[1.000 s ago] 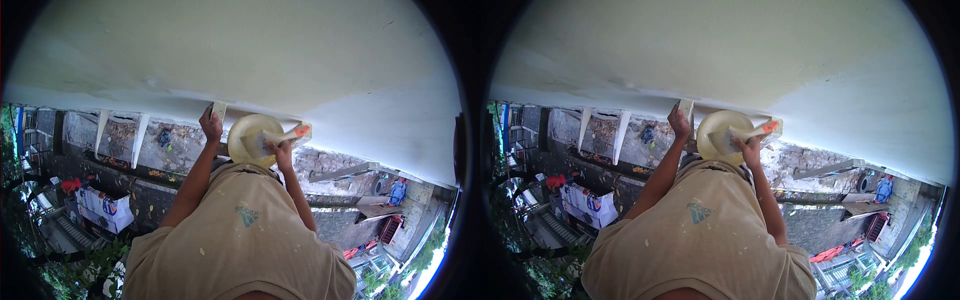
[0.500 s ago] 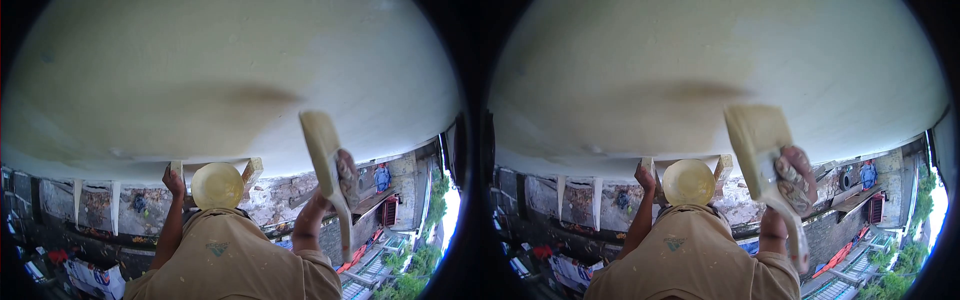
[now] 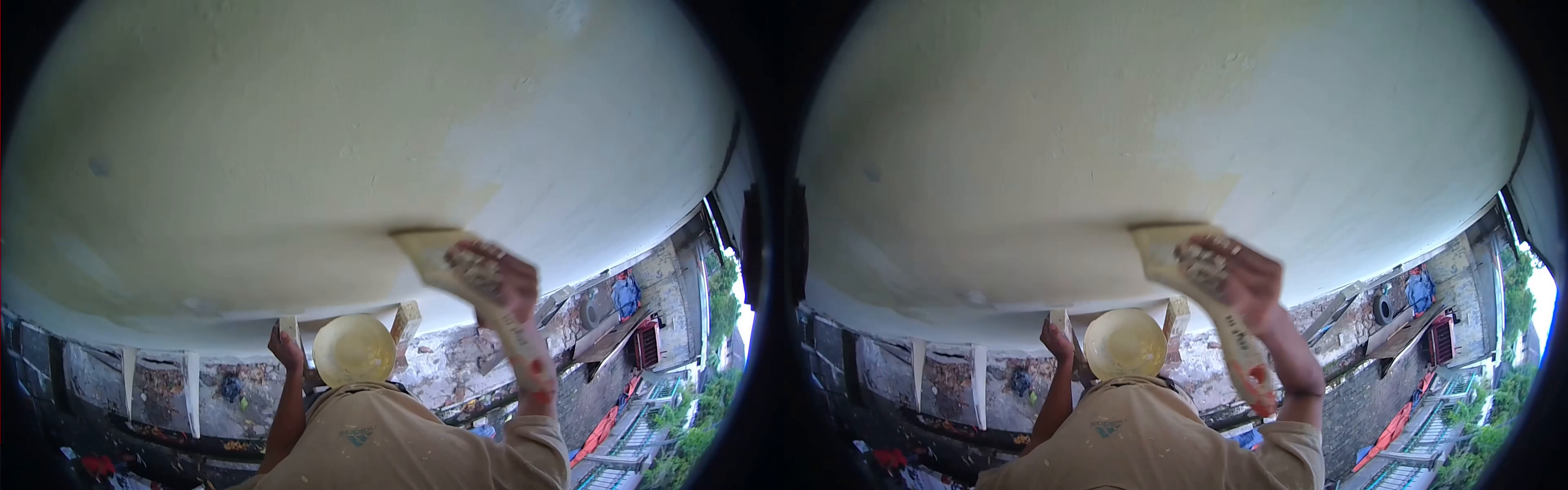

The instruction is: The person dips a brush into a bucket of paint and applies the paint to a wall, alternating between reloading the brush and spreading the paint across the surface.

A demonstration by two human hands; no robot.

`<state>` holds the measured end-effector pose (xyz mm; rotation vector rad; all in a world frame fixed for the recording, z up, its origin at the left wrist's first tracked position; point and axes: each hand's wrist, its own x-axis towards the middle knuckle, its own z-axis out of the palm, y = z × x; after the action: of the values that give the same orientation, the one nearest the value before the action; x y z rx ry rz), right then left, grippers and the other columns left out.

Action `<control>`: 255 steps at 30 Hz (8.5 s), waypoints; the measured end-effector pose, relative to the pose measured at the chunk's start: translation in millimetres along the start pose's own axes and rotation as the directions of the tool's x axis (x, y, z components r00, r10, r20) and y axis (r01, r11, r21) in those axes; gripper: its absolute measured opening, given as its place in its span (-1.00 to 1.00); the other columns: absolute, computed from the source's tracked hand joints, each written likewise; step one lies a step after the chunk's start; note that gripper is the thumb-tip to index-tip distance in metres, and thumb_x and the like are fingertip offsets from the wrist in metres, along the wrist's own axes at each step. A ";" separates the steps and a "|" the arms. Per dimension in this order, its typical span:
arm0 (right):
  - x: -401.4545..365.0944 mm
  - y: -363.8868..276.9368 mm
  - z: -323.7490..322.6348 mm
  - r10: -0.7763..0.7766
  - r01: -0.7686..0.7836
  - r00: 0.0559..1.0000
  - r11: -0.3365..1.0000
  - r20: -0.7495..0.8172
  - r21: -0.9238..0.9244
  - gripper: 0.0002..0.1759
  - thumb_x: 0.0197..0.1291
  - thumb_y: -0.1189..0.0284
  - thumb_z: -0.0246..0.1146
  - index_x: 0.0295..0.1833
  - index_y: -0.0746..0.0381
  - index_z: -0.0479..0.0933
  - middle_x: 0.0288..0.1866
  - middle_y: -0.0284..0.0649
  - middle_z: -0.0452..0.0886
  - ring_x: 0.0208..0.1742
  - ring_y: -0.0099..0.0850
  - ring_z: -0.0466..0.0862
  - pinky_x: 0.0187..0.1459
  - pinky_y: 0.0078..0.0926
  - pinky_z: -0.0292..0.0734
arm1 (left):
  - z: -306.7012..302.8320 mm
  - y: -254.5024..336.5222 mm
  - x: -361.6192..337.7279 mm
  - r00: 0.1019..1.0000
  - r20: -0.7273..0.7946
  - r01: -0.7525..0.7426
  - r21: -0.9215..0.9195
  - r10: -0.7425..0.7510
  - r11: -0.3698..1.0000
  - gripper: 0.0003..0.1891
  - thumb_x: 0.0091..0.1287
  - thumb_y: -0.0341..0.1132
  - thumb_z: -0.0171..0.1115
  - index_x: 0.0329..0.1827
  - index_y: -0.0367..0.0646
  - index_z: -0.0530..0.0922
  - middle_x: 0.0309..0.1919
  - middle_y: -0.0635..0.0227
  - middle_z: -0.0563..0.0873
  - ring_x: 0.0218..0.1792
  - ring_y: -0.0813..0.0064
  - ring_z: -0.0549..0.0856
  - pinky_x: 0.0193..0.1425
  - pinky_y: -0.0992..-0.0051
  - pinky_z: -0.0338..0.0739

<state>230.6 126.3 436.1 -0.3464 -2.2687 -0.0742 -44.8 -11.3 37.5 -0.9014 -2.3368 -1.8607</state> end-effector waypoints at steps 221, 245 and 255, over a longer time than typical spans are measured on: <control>-58.6 -101.9 64.2 0.971 0.009 0.001 -0.239 0.239 0.971 -0.51 0.22 0.33 0.09 0.25 0.17 0.24 0.12 -0.24 0.40 0.09 -0.41 0.48 0.09 -0.45 0.42 | 1.4 -5.8 4.8 0.993 0.030 -0.112 -0.043 0.114 0.993 -0.55 0.38 -0.14 -0.29 -0.48 -0.30 0.43 -0.55 0.02 0.49 -0.39 -0.07 0.49 -0.31 0.10 0.25; -36.8 -108.2 94.8 0.999 -0.095 -0.045 0.007 -0.012 0.995 -0.74 0.18 0.30 0.14 -0.06 0.07 0.28 -0.07 -0.28 0.40 -0.05 -0.40 0.51 -0.21 -0.33 0.58 | 1.3 -17.4 1.4 0.996 0.069 -0.067 0.066 0.063 0.996 -0.46 0.40 -0.03 -0.34 -0.34 -0.32 0.50 -0.43 -0.03 0.56 -0.34 -0.12 0.50 -0.23 0.10 0.31; 41.2 -88.4 60.0 0.876 0.112 0.216 0.417 -0.432 0.902 -0.65 0.20 0.27 0.12 0.05 0.06 0.23 0.03 -0.23 0.36 0.03 -0.38 0.46 -0.13 -0.33 0.53 | -1.7 20.0 7.8 0.991 0.016 -0.136 -0.026 0.136 0.990 -0.47 0.39 -0.07 -0.34 -0.46 -0.35 0.45 -0.56 -0.04 0.49 -0.46 -0.14 0.46 -0.38 0.09 0.28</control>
<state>136.9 60.6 432.5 -0.3338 -0.6808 0.9197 -43.0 -7.1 58.5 -1.0553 -2.2048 -1.8404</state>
